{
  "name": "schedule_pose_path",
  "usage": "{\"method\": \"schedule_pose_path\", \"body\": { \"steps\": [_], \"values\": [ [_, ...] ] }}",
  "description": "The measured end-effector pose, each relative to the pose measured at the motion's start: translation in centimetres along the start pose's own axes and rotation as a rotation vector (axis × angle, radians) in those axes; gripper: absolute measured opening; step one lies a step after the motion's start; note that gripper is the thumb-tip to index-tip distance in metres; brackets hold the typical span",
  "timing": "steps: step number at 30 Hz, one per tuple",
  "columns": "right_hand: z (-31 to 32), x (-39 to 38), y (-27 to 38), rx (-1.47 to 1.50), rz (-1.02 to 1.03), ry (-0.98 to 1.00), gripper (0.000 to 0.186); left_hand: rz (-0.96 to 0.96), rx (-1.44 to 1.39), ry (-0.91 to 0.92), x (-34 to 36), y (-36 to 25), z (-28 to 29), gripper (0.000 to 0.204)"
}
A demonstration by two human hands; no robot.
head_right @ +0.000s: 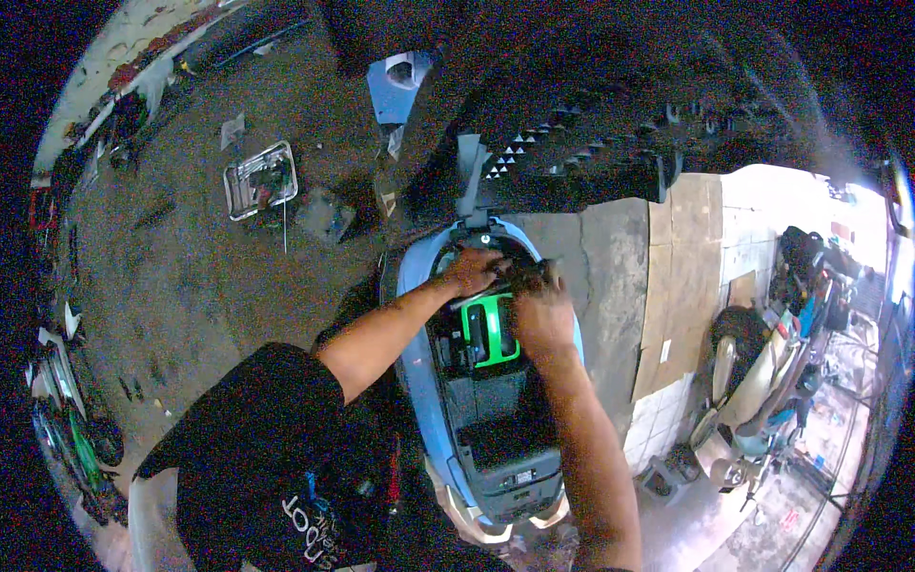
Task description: The person unscrews and removes a plastic cover from inside a scooter's storage compartment, wipes a component by hand, and then re-installs the cover using a screwdriver before placing a bag inside.
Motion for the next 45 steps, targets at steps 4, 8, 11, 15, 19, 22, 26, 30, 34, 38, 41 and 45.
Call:
{"method": "schedule_pose_path", "body": {
  "steps": [4, 8, 11, 15, 19, 22, 26, 30, 34, 38, 41, 45],
  "values": [
    [-5.5, -2.2, -3.6, -0.087, -0.569, 0.558, 0.022, -0.005, -0.024, -0.085, -0.2, 0.6, -0.3, 0.025],
    [-6.1, -4.7, -5.4, 0.580, -1.160, 0.613, 0.043, 0.032, 0.012, -0.129, -0.5, 0.9, 0.7, 0.026],
    [-0.6, -0.2, -2.6, 0.051, -0.386, 0.163, 0.040, -0.045, 0.034, -0.116, -0.7, 0.3, 0.8, 0.029],
    [-4.1, -2.3, -1.1, -0.171, -0.027, 0.285, 0.028, 0.031, 0.022, -0.011, -0.4, 0.2, -0.5, 0.032],
    [-7.0, -3.8, -5.3, 0.484, -1.011, 0.416, 0.038, 0.007, -0.004, -0.101, -0.7, 1.3, 0.2, 0.036],
    [-5.8, -2.0, -6.1, 0.205, -0.720, 0.475, 0.039, 0.122, 0.039, -0.044, -0.2, 2.4, -0.3, 0.038],
    [0.5, 1.7, 0.2, -0.104, 0.088, -0.017, 0.038, 0.132, 0.070, 0.013, -0.5, 2.8, -0.1, 0.039],
    [-7.7, -2.3, -4.2, -0.105, -0.471, 0.621, 0.035, 0.058, 0.116, 0.004, -0.4, 1.7, -0.3, 0.031],
    [-8.9, -5.2, -9.9, 0.508, -1.007, 0.364, 0.030, 0.049, 0.047, -0.144, 0.1, 0.6, 0.7, 0.036],
    [-0.4, 3.2, -2.0, 0.038, -0.314, 0.149, 0.028, 0.135, 0.060, 0.000, -0.8, 4.4, 0.5, 0.033],
    [-3.4, 1.5, -1.4, -0.121, -0.120, 0.308, 0.031, 0.065, 0.085, -0.052, -0.9, 5.2, -0.6, 0.034],
    [-6.9, -2.5, -6.4, 0.127, -0.681, 0.446, 0.033, -0.045, 0.027, -0.082, -0.1, 0.8, -1.2, 0.034]
  ]
}}
Point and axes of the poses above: each hand's wrist, its own x-axis towards the middle knuckle, its own z-axis out of the back of the hand, y = z × x, the point moved 10 cm from there along x, towards the middle knuckle, and after that the axes turned 6 degrees about -z, right-handed, at the moved point
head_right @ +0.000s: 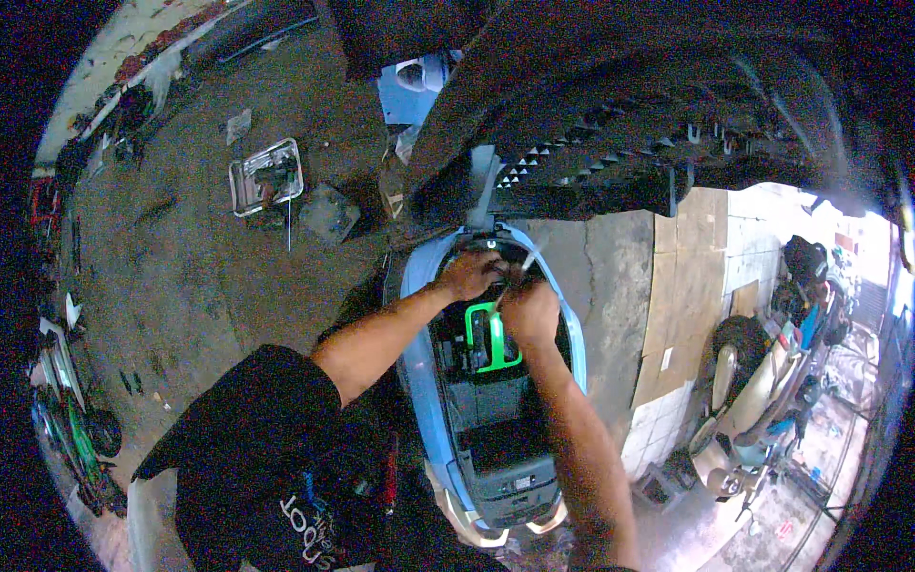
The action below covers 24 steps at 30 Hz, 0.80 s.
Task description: The person unscrews and removes a plastic cover from inside a scooter's storage compartment, wipes a component by hand, and then re-installs the cover using a screwdriver before placing a bag inside.
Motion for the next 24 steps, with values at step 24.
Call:
{"method": "schedule_pose_path", "body": {
  "steps": [24],
  "values": [
    [-0.5, -0.5, 0.0, 0.277, -0.187, -0.083, 0.042, 0.069, 0.225, -0.205, -1.7, -1.9, 3.6, 0.018]
  ]
}}
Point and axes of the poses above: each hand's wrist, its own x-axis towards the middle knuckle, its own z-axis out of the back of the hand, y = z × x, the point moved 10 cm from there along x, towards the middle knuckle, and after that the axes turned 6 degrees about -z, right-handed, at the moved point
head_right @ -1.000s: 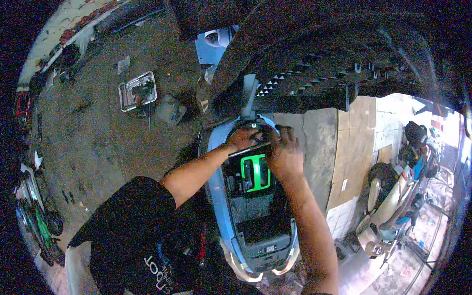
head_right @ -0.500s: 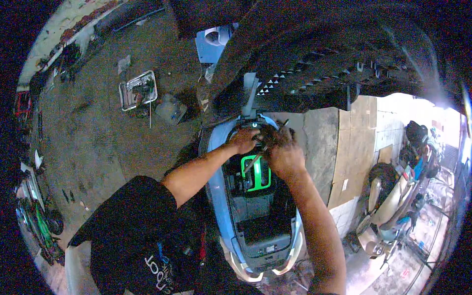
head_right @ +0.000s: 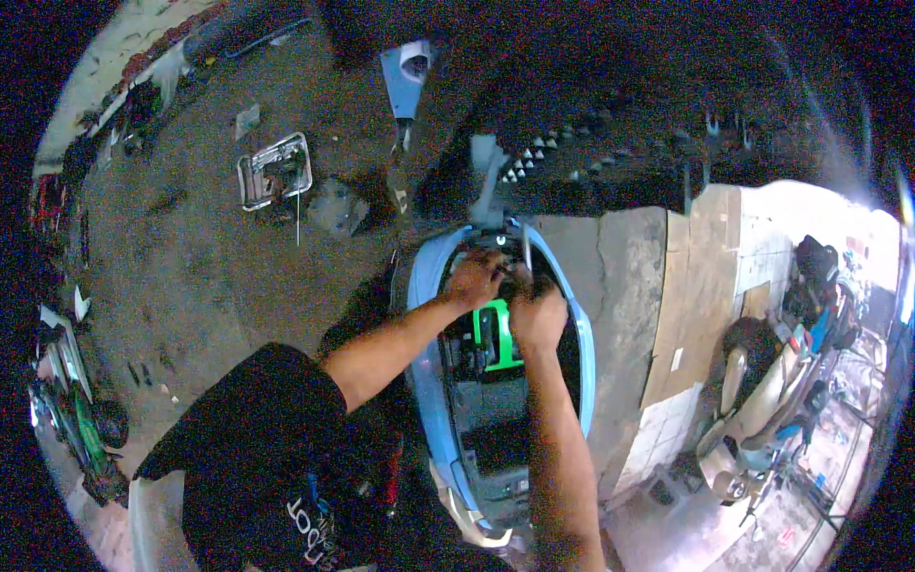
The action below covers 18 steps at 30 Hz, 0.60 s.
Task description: The person unscrews and removes a plastic cover from inside a scooter's storage compartment, wipes a component by hand, and then re-installs the cover using a screwdriver before placing a bag inside.
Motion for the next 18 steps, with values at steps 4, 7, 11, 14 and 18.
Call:
{"method": "schedule_pose_path", "body": {
  "steps": [4, 7, 11, 14, 18],
  "values": [
    [-0.4, -0.4, 2.4, 0.013, 0.142, 0.082, 0.034, -0.045, 0.138, 0.057, -0.8, 1.4, -1.3, 0.015],
    [2.3, -2.6, 2.5, 0.099, 0.114, 0.100, 0.029, -0.064, -0.060, 0.047, -0.5, -2.3, 0.7, 0.013],
    [1.0, -1.5, -2.4, -0.013, -0.082, 0.169, 0.043, -0.127, -0.047, -0.003, 0.2, -3.7, -1.7, 0.013],
    [0.5, -0.6, -4.1, -0.003, -0.032, 0.012, 0.042, -0.150, -0.081, 0.167, 0.6, -3.6, -4.4, 0.016],
    [-1.3, -0.1, -4.5, -0.042, 0.136, -0.024, 0.039, -0.083, -0.036, 0.227, 0.4, -1.5, -6.0, 0.020]
  ]
}}
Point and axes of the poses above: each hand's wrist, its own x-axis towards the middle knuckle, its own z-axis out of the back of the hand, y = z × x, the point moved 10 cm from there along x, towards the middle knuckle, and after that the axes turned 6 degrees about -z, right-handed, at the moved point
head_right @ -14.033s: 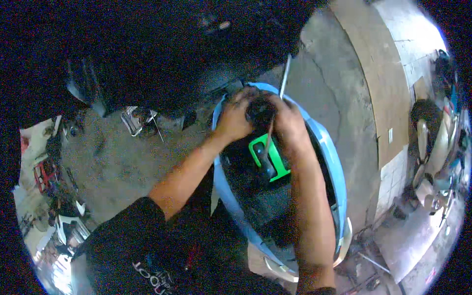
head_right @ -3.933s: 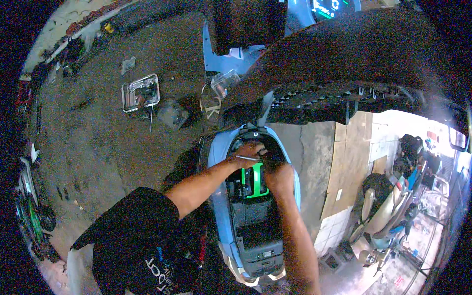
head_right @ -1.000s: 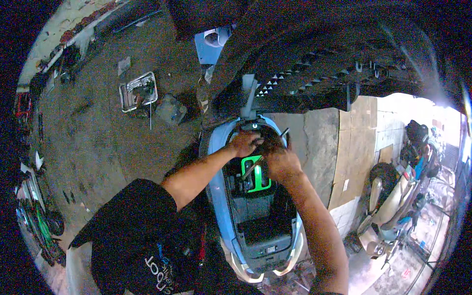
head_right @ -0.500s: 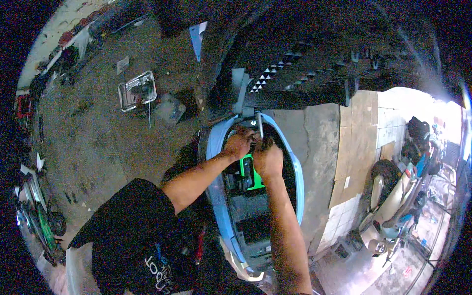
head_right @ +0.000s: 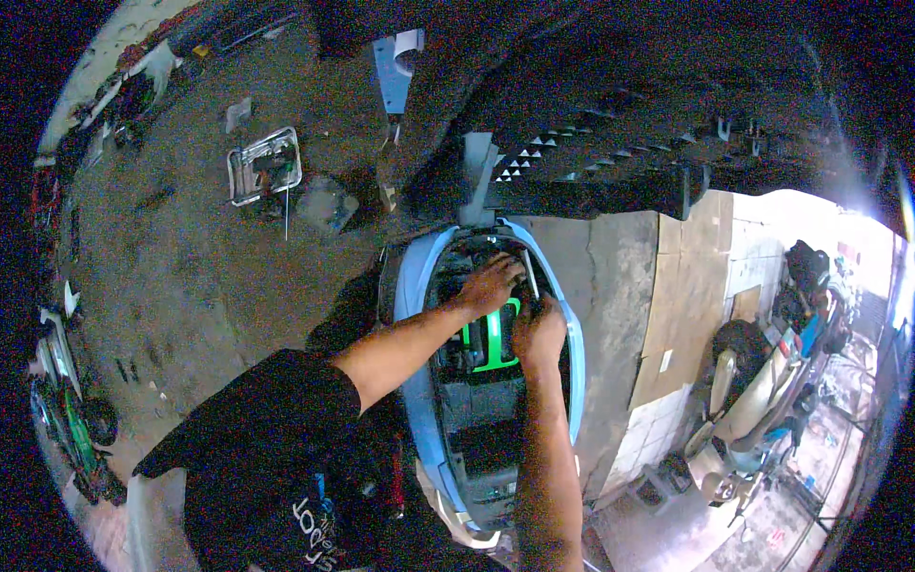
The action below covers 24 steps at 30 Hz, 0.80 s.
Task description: The person unscrews and removes a plastic cover from inside a scooter's storage compartment, wipes a component by hand, and then re-installs the cover using a screwdriver before placing a bag inside.
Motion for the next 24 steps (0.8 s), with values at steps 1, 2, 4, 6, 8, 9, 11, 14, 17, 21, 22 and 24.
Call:
{"method": "schedule_pose_path", "body": {
  "steps": [1, 2, 4, 6, 8, 9, 11, 14, 17, 21, 22, 24],
  "values": [
    [-0.2, 0.0, 0.3, 0.001, 0.009, 0.004, 0.039, -0.016, 0.005, -0.015, 0.2, 0.4, 0.1, 0.022],
    [0.0, -0.1, 0.5, 0.029, 0.003, -0.022, 0.039, -0.033, 0.009, -0.031, 0.3, 0.8, 0.1, 0.023],
    [0.4, 0.0, 0.5, 0.055, -0.004, -0.049, 0.039, -0.081, 0.044, -0.044, 0.2, 0.5, 0.1, 0.025],
    [0.5, 0.3, 0.2, 0.059, -0.003, -0.038, 0.037, -0.133, 0.073, -0.052, 0.2, -0.3, 0.1, 0.026],
    [1.4, 0.5, 2.1, 0.024, -0.008, -0.024, 0.034, -0.041, -0.048, -0.155, 0.3, 0.9, 1.2, 0.020],
    [1.6, 0.6, 2.7, -0.011, -0.020, -0.012, 0.031, -0.035, -0.046, -0.160, 0.3, 1.1, 1.4, 0.020],
    [1.7, 1.0, 2.0, -0.036, -0.024, 0.012, 0.029, -0.036, -0.087, -0.146, 0.9, 0.7, 1.3, 0.020],
    [1.6, 1.2, 1.6, -0.065, -0.001, 0.034, 0.026, -0.075, -0.114, -0.211, 0.9, 0.1, 1.8, 0.019],
    [1.5, 0.7, 2.3, -0.073, 0.028, 0.028, 0.024, -0.063, 0.006, -0.249, 0.2, 0.5, 1.6, 0.021],
    [1.5, 0.4, 2.0, -0.058, 0.071, 0.008, 0.024, 0.004, 0.053, -0.131, 0.4, 1.0, -0.1, 0.027],
    [1.5, 0.3, 1.6, -0.061, 0.062, 0.007, 0.024, 0.030, -0.005, -0.051, 0.5, 1.0, -0.5, 0.030],
    [1.7, 0.3, 1.1, -0.016, 0.070, -0.014, 0.024, 0.053, -0.068, 0.038, 0.8, 1.2, -1.3, 0.033]
  ]
}}
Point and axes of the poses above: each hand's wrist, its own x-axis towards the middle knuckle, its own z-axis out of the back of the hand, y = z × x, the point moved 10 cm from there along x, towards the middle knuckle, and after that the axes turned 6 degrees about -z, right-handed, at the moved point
